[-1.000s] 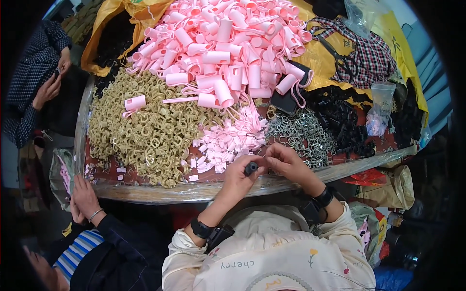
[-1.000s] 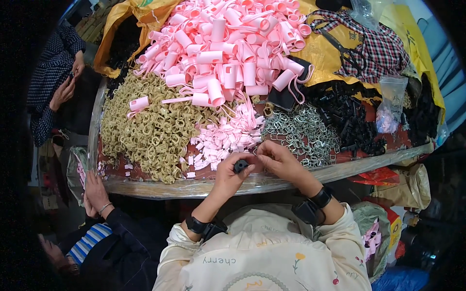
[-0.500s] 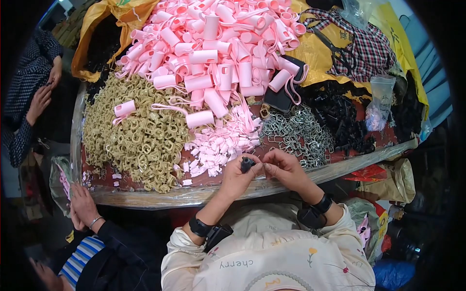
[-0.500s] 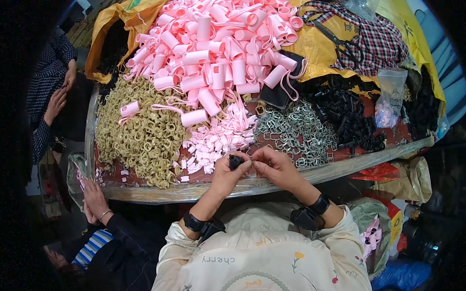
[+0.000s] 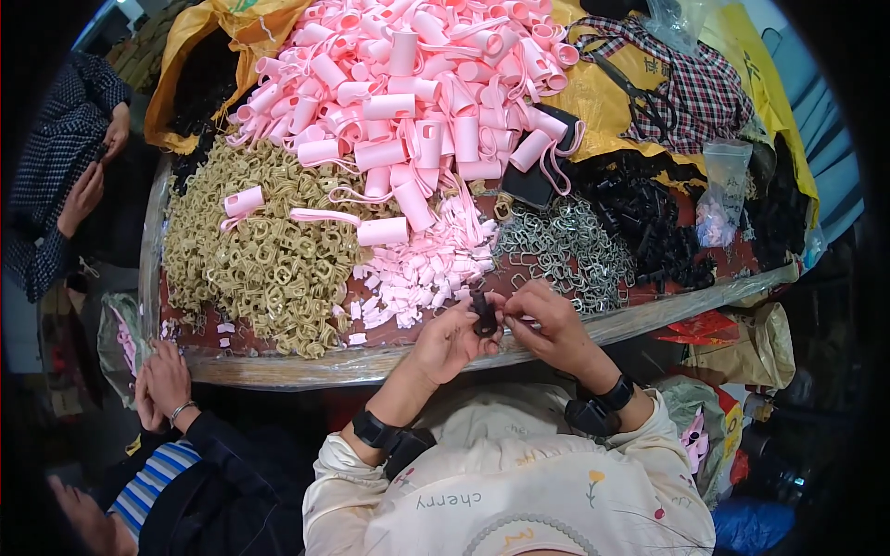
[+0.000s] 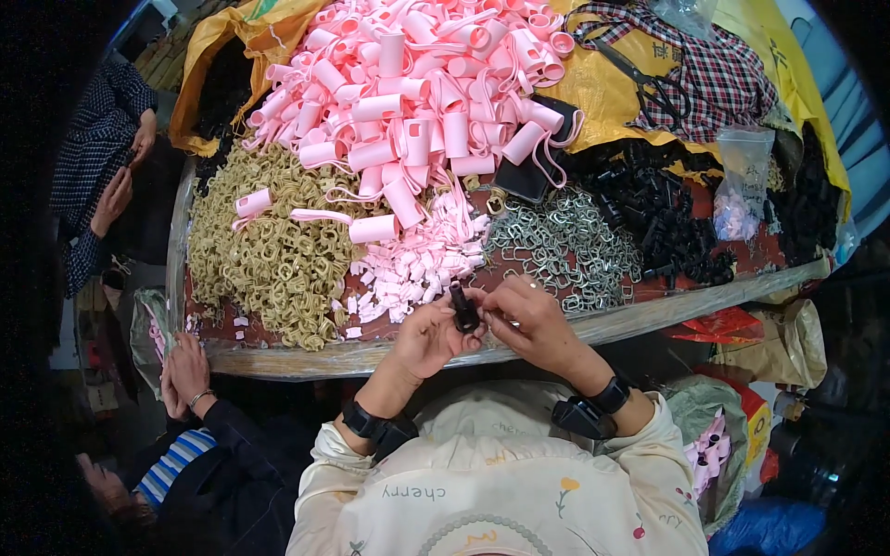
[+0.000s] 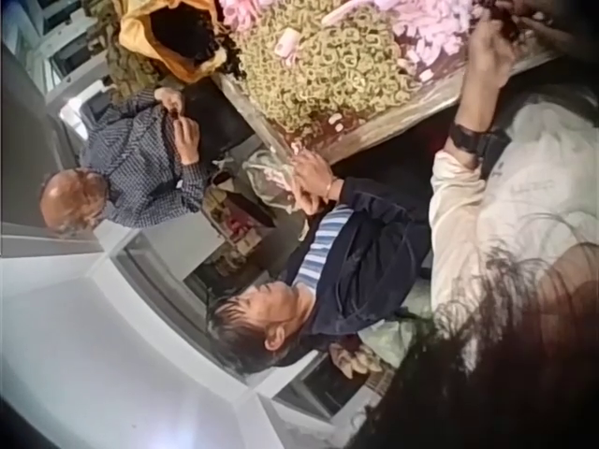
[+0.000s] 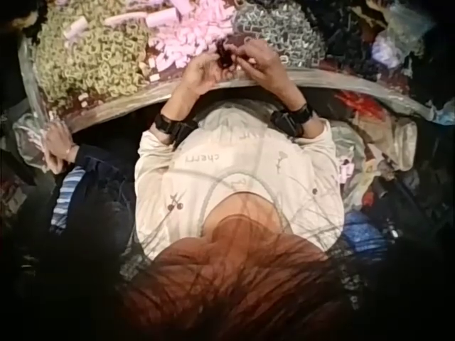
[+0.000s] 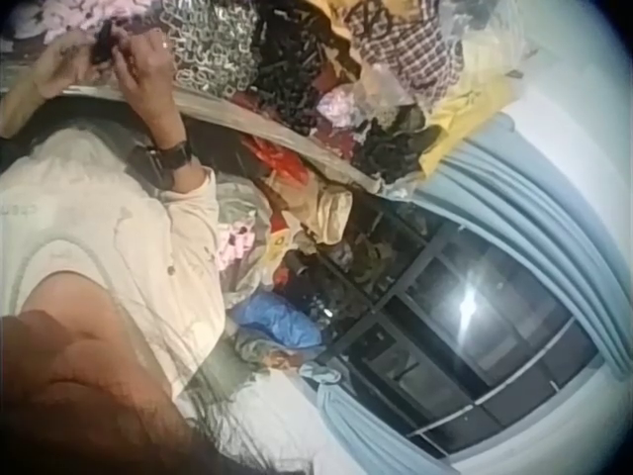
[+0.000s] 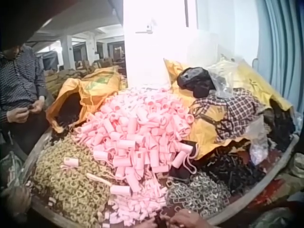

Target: The person assembles components by hand, picking up a black plastic part and a metal clip, fitting the clip onto the part, and then sliding a pink plastic sleeve over the assembly before placing the finished item into a bag.

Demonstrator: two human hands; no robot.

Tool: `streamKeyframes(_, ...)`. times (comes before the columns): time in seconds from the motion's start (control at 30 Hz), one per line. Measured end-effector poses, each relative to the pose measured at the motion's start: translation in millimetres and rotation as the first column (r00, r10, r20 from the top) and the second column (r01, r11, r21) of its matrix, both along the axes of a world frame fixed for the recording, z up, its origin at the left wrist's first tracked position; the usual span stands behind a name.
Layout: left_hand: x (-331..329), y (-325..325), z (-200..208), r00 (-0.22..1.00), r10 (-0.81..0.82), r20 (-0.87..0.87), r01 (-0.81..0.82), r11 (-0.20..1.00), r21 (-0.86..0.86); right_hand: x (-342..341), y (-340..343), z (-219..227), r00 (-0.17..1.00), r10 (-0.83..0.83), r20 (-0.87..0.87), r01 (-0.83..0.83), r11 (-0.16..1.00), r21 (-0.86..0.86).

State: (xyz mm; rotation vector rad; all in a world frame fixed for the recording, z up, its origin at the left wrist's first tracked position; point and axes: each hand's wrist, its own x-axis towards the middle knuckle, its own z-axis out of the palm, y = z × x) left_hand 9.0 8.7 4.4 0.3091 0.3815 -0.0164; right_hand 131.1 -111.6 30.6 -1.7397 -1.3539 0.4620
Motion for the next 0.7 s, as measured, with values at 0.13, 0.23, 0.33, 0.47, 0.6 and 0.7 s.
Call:
streamKeyframes(0.13,-10,-5,0,1.0,-0.001,0.012,-0.001,0.988,0.157,-3,3,9,0.976,0.038,0.213,-0.051,0.997,0.054)
streamKeyframes(0.23,-16,-7,-4,0.999,0.031,-0.007,-0.029,0.969,0.247,-9,3,13,0.947,0.06,0.315,-0.083,0.995,0.061)
streamKeyframes(0.33,-20,-8,-8,0.998,0.046,-0.031,-0.037,0.964,0.264,-15,5,16,0.894,0.055,0.445,-0.103,0.991,0.083)
streamKeyframes(0.47,-25,-11,-7,0.996,0.042,-0.079,-0.024,0.975,0.221,-18,6,11,0.897,0.095,0.431,-0.122,0.992,0.035)
streamKeyframes(0.6,-30,-13,-3,0.988,0.037,-0.151,0.01,0.955,0.298,-19,7,9,0.912,0.103,0.396,-0.12,0.993,0.018)
streamKeyframes(0.7,-32,-14,-4,0.975,0.039,-0.219,0.055,0.911,0.409,-21,7,5,0.927,0.119,0.356,-0.114,0.993,-0.035)
